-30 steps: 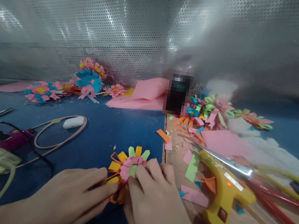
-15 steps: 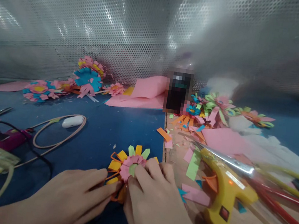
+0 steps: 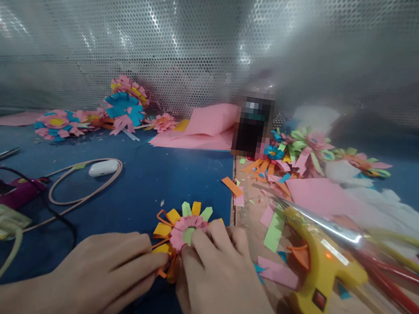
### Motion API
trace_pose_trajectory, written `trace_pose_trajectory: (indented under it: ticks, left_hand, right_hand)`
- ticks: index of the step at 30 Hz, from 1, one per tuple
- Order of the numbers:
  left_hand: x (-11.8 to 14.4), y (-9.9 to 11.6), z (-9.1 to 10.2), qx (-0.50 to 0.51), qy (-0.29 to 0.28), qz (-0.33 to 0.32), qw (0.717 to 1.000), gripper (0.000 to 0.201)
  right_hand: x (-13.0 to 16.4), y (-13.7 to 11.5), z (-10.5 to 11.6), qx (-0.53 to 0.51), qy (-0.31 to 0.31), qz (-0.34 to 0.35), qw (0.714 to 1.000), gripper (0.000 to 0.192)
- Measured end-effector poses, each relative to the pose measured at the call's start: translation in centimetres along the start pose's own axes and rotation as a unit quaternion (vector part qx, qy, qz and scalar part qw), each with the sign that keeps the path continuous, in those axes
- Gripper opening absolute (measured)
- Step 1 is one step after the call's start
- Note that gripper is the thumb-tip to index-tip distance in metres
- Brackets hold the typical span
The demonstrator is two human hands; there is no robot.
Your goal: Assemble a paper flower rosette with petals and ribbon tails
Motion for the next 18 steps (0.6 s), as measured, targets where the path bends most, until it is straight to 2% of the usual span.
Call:
trace_pose_trajectory:
  ticks: [5,10,13,16,18]
  left_hand:
    - [-0.1,-0.6,0.0,0.055,-0.015,0.057,0.997,0.009]
    - [0.0,-0.9,-0.4,0.076,-0.034,0.066,0.994,0.01]
    - [0.1,-0.9,-0.3,0.081,-0.024,0.065,0.994,0.011]
    - [0.0,-1.2,0.5,0.071,-0.011,0.069,0.995,0.017]
    - [-0.1,-1.9,0.9,0.102,-0.014,0.113,0.988,0.033]
  right_hand:
    - [-0.1,0.2,0.3,-0.02,0.008,-0.024,0.999,0.005]
    - [-0.4,0.2,0.3,-0.013,0.011,-0.028,0.999,0.005]
    - [-0.5,0.1,0.3,-0.002,0.021,-0.02,1.0,0.005]
    - [-0.8,0.3,0.5,-0.005,0.034,-0.015,0.999,0.008]
    - [-1.0,0.7,0.8,-0.007,0.052,-0.024,0.998,0.01]
Point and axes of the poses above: each hand's wrist, its own x-axis away from the middle knuckle, its own z-axis out of the back of the hand, y = z × x, the point moved 5 cm from there along -x, towards the middle knuckle, and after that the axes turned 1 degree about -x, right-handed, at the moved point
